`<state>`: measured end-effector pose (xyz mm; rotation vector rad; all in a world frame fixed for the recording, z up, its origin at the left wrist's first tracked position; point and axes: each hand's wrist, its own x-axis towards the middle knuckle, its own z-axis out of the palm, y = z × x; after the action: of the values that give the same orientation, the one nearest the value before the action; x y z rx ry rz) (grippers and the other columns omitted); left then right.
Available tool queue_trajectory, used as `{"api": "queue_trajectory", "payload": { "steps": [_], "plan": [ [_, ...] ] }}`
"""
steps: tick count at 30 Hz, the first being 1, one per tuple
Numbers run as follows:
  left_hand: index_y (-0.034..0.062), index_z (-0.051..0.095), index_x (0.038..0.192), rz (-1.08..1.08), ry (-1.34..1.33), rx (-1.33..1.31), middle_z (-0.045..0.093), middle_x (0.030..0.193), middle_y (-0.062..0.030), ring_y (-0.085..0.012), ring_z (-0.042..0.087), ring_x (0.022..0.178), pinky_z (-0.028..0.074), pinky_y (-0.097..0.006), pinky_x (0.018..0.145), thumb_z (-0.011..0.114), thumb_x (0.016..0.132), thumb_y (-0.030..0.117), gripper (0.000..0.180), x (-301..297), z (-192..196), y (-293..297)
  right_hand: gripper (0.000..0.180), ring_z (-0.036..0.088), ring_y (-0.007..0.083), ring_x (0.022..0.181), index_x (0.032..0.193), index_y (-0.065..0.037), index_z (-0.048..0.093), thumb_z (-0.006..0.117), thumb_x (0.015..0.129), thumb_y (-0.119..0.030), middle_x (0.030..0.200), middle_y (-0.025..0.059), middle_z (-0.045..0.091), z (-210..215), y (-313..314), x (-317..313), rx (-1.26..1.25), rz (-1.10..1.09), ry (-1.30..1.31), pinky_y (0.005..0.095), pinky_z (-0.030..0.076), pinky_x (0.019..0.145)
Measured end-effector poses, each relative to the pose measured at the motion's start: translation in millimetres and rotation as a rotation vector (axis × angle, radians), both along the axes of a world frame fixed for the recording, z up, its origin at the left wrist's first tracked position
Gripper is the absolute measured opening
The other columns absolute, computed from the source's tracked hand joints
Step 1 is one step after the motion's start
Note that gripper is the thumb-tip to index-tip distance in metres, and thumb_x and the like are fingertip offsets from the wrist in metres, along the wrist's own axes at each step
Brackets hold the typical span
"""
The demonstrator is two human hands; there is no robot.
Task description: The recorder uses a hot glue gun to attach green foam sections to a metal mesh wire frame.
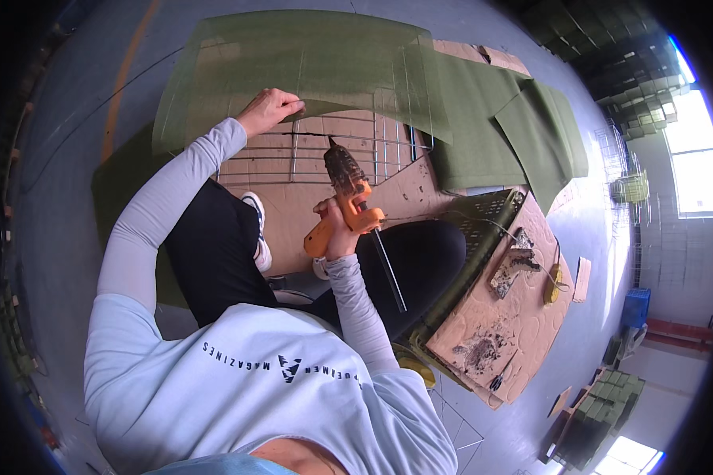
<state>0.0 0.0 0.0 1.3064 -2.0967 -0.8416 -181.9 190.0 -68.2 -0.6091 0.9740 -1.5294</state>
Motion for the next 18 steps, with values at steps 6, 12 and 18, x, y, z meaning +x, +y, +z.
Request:
{"api": "queue_trajectory", "payload": {
  "steps": [6, 12, 18],
  "plan": [
    [-0.0007, 0.058, 0.081, 0.005, -0.029, 0.012, 0.045, 0.057, -0.016, -0.0173, 0.04, 0.051, 0.037, -0.034, 0.053, 0.053, 0.082, 0.029, 0.03, -8, 0, 5, 0.01, 0.054, 0.0196, 0.07, 0.083, 0.0, 0.049, 0.05, 0.082, -0.01, 0.072, 0.0085, 0.053, 9, 2, -9, 0.001, -0.027, 0.065, 0.0317, 0.044, 0.069],
    [-0.0005, 0.059, 0.082, 0.0, -0.053, 0.001, 0.047, 0.058, -0.0165, -0.0181, 0.043, 0.051, 0.038, -0.034, 0.053, 0.053, 0.083, 0.029, 0.03, 2, 0, -2, 0.009, 0.054, 0.0195, 0.069, 0.085, 0.0, 0.048, 0.05, 0.082, -0.008, 0.07, 0.0083, 0.053, 5, -2, 4, -0.01, -0.048, -0.014, 0.0327, 0.045, 0.068],
    [-0.0004, 0.06, 0.082, 0.003, 0.035, -0.107, 0.053, 0.061, -0.0166, -0.0199, 0.049, 0.052, 0.04, -0.033, 0.054, 0.053, 0.083, 0.028, 0.03, 1, -4, -9, 0.009, 0.054, 0.0194, 0.068, 0.086, 0.0, 0.048, 0.051, 0.082, -0.008, 0.069, 0.0078, 0.052, 8, -8, 7, -0.009, 0.01, 0.048, 0.0319, 0.045, 0.067]
  ]
}}
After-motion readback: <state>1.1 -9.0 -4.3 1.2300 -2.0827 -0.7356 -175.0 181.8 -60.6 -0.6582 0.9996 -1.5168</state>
